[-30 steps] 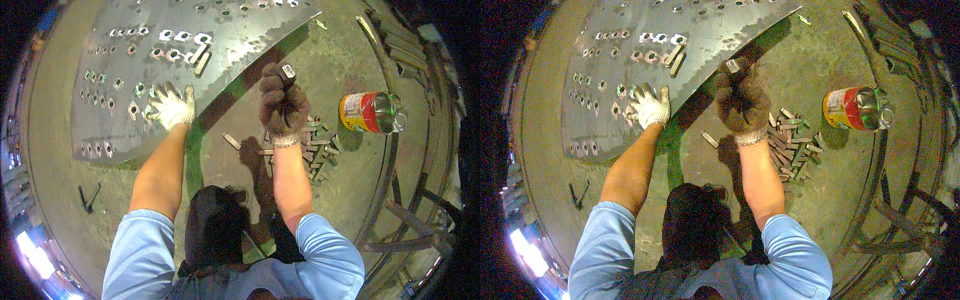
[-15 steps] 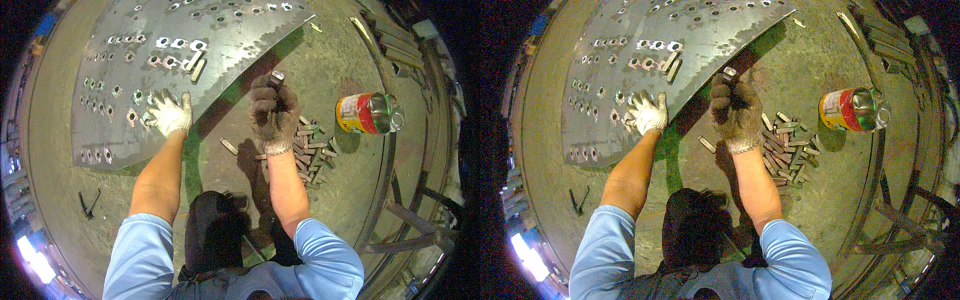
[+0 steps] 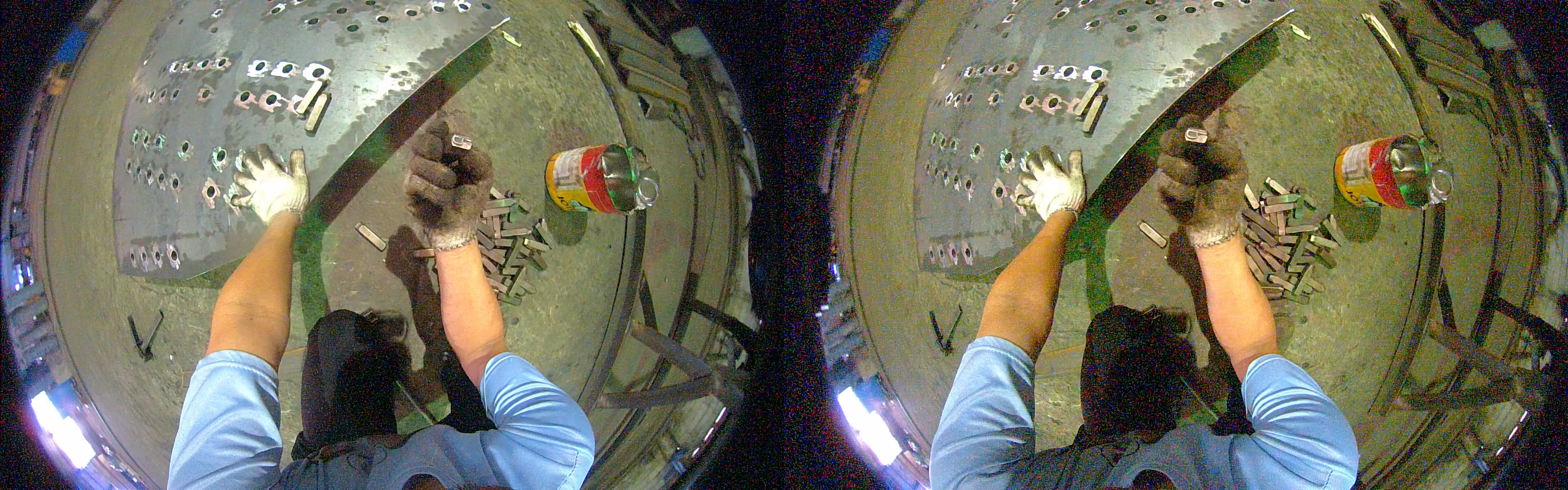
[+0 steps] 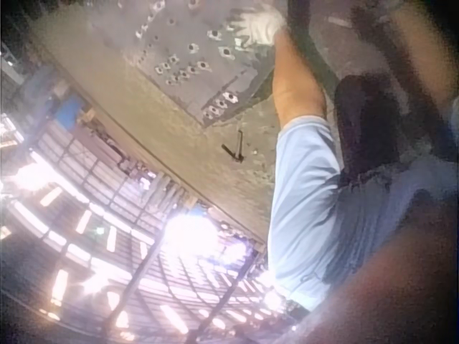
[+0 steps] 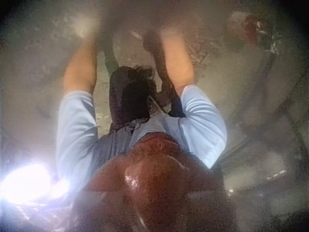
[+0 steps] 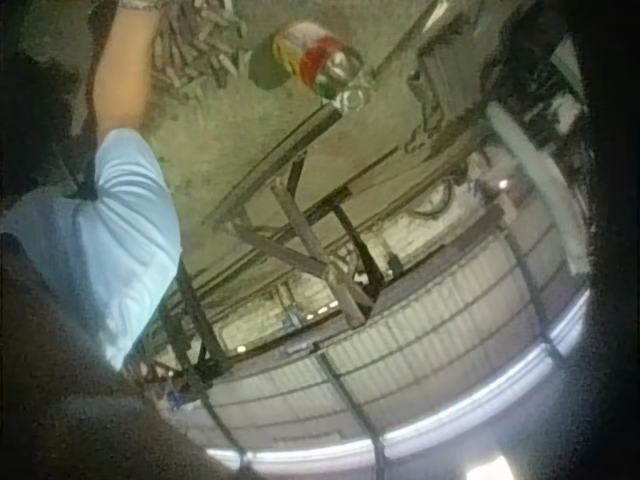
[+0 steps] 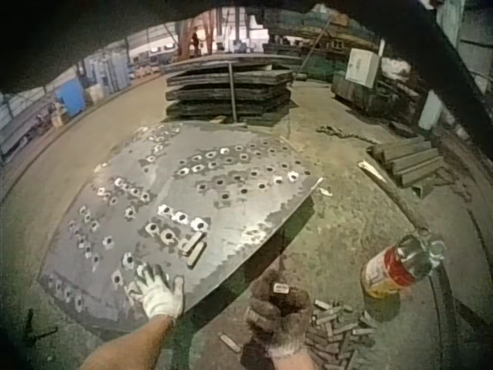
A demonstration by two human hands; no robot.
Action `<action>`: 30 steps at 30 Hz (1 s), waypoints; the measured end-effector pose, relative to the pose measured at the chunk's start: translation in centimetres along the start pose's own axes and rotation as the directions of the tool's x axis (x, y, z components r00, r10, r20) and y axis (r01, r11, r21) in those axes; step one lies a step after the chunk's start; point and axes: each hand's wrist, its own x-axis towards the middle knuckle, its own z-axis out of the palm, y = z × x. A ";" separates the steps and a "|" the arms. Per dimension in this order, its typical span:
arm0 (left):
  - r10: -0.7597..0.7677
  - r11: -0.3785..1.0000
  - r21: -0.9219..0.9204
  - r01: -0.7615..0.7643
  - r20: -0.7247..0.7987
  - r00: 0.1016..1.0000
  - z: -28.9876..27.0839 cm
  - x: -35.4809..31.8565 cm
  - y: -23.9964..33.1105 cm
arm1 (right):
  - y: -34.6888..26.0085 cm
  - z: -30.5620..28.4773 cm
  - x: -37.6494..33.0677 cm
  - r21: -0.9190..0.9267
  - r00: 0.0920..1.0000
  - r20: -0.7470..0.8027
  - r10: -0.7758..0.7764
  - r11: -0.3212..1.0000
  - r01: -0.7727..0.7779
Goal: The person kneels on the floor and repeatedly picks up small metal pins, inserting them into holes on a perforated metal sheet. The person handles the pins one at a time, placing them into the sheet's holes.
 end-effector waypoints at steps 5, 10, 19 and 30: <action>0.007 0.999 0.042 -0.007 0.010 1.000 1.3 0.1 0.3 | -1.0 2.7 -0.2 -0.520 0.898 -0.314 -0.307 0.847 0.108; -0.017 0.999 -0.041 0.014 -0.077 0.997 2.1 1.2 -0.6 | -12.4 6.2 -1.2 -0.976 0.662 0.099 -0.743 -0.203 -0.081; -0.007 1.000 0.005 0.008 -0.069 0.998 1.6 0.0 0.3 | -27.8 12.5 -13.2 0.104 0.656 0.511 -0.555 -0.718 -0.688; -0.009 1.000 -0.002 0.009 -0.097 0.995 2.0 0.9 0.2 | -11.4 -5.2 -28.3 -0.072 0.805 -0.349 -0.480 -0.842 -0.534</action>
